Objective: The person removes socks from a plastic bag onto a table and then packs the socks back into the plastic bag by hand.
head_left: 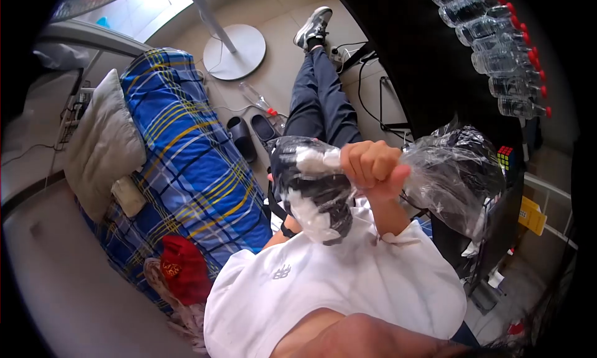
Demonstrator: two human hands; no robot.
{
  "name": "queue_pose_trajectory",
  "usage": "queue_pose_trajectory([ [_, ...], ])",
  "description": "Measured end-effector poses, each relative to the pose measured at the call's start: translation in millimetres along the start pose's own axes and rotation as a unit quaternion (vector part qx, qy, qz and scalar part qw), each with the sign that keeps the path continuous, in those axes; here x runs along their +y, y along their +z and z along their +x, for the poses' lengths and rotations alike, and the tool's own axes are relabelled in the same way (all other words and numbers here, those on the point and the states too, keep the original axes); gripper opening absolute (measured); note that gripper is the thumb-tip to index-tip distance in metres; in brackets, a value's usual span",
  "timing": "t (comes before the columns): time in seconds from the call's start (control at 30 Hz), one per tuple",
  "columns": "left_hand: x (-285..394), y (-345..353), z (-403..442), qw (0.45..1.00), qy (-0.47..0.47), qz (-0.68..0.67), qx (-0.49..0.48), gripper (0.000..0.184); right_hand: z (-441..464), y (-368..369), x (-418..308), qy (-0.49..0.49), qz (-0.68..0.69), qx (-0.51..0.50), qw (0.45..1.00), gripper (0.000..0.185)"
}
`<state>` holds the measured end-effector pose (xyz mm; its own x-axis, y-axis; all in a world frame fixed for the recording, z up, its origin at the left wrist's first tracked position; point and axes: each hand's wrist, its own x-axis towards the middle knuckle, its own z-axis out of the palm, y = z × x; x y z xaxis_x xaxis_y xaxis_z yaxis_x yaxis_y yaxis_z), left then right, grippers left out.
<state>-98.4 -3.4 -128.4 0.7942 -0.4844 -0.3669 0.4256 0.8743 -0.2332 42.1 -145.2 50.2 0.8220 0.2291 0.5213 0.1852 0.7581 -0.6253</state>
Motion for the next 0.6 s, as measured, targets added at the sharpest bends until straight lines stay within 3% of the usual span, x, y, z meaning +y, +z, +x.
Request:
queue_pose_trajectory([
  [0.07, 15, 10, 0, 1.0, 0.005, 0.003, -0.031, 0.082, -1, -7, -8, 0.032, -0.056, -0.017, 0.998, 0.055],
  [0.13, 34, 21, 1, 0.998, 0.007, 0.014, -0.062, 0.081, 3, -3, -21, 0.025, -0.232, 0.003, 0.972, 0.043],
  [0.17, 42, 26, 3, 0.997, 0.008, 0.021, -0.074, 0.081, -10, -25, -26, 0.033, -0.239, -0.073, 0.968, 0.043],
  [0.2, 49, 30, 6, 0.996, 0.002, 0.024, -0.083, 0.08, -3, -26, -33, 0.023, -0.245, -0.076, 0.966, 0.043],
  [0.27, 55, 36, 15, 0.995, -0.023, 0.029, -0.095, 0.08, 6, -20, -48, 0.047, -0.457, -0.174, 0.871, 0.063],
  [0.3, 56, 40, 20, 0.994, -0.038, 0.029, -0.096, 0.079, 1, -28, -53, 0.06, -0.519, -0.209, 0.827, 0.083],
  [0.33, 56, 43, 26, 0.994, -0.051, 0.031, -0.091, 0.079, -9, -37, -58, 0.053, -0.528, -0.198, 0.824, 0.083],
  [0.4, 56, 47, 39, 0.997, -0.054, 0.027, -0.046, 0.07, -35, -62, -64, 0.154, -0.453, -0.064, 0.875, 0.078],
  [0.5, 68, 59, 49, 0.996, 0.04, 0.077, -0.026, 0.063, -65, -93, -83, 0.277, -0.296, 0.134, 0.904, 0.073],
  [0.53, 75, 75, 52, 0.992, 0.072, 0.099, -0.039, 0.063, -54, -76, -114, 0.264, -0.5, 0.015, 0.825, 0.057],
  [0.57, 84, 95, 55, 0.985, 0.106, 0.124, -0.053, 0.062, -48, -56, -145, 0.239, -0.673, -0.102, 0.693, 0.044],
  [0.6, 91, 118, 60, 0.976, 0.143, 0.15, -0.069, 0.062, -60, -60, -152, 0.233, -0.675, -0.096, 0.693, 0.044],
])
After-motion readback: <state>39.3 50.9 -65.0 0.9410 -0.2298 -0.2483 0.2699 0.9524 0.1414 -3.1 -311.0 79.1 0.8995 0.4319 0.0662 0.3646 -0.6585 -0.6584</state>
